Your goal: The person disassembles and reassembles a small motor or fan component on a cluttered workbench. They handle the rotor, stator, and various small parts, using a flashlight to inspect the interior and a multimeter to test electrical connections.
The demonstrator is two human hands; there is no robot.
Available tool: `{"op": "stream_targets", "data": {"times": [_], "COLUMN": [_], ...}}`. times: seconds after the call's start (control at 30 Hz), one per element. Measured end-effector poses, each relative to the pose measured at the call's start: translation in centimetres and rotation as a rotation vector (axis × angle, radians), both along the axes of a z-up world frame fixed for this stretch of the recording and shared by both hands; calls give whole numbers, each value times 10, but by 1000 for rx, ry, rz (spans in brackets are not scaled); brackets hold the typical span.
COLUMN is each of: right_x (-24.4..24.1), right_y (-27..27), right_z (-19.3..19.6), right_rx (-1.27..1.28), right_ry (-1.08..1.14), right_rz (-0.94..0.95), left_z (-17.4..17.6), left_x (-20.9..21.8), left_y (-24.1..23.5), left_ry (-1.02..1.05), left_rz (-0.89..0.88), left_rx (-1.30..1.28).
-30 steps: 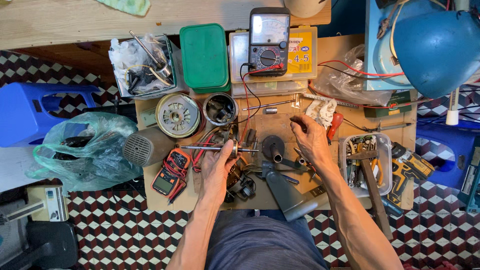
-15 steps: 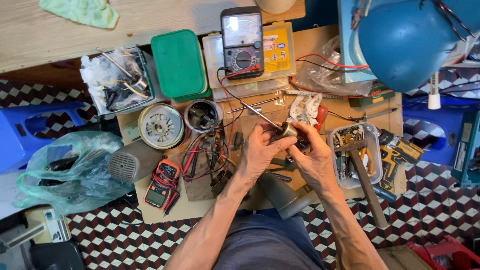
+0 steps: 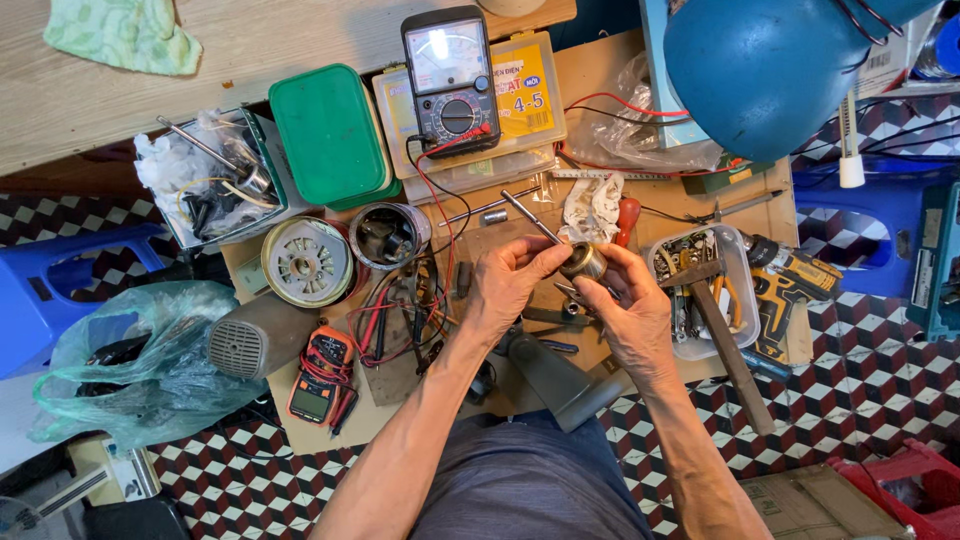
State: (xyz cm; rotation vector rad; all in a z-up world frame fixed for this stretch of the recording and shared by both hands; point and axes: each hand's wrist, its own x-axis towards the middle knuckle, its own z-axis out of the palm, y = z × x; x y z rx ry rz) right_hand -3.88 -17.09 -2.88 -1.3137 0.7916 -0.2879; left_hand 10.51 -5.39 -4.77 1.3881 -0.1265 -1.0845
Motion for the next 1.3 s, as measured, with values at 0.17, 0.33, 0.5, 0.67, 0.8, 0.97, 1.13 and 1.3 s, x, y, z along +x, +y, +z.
{"op": "stream_targets", "data": {"times": [0.17, 0.33, 0.5, 0.67, 0.8, 0.97, 1.13, 1.3], "right_x": [-11, -22, -29, -54, -67, -77, -76, -62], "right_y": [-1, -1, -6, -23, -29, -22, -14, -6], "right_z": [-6, -12, 1, 18, 15, 16, 35, 39], "right_rx": [114, 312, 546, 637, 640, 620, 391, 177], "right_ry": [35, -40, -116, -145, -140, -169, -89, -25], "right_rz": [-28, -20, -81, -46, -22, -40, -47, -89], "left_z": [-3, -5, 4, 8, 14, 30, 39, 38], "left_x": [-10, -19, -38, -42, -40, -55, -67, -63], "left_y": [-1, 0, -13, -13, -14, -14, -16, -20], "left_ry": [-26, 72, 135, 107, 46, 71, 131, 248], "left_rz": [15, 34, 66, -190, -219, -155, -83, -36], "left_rx": [-53, -123, -203, -306, -388, -372, -297, -303]}}
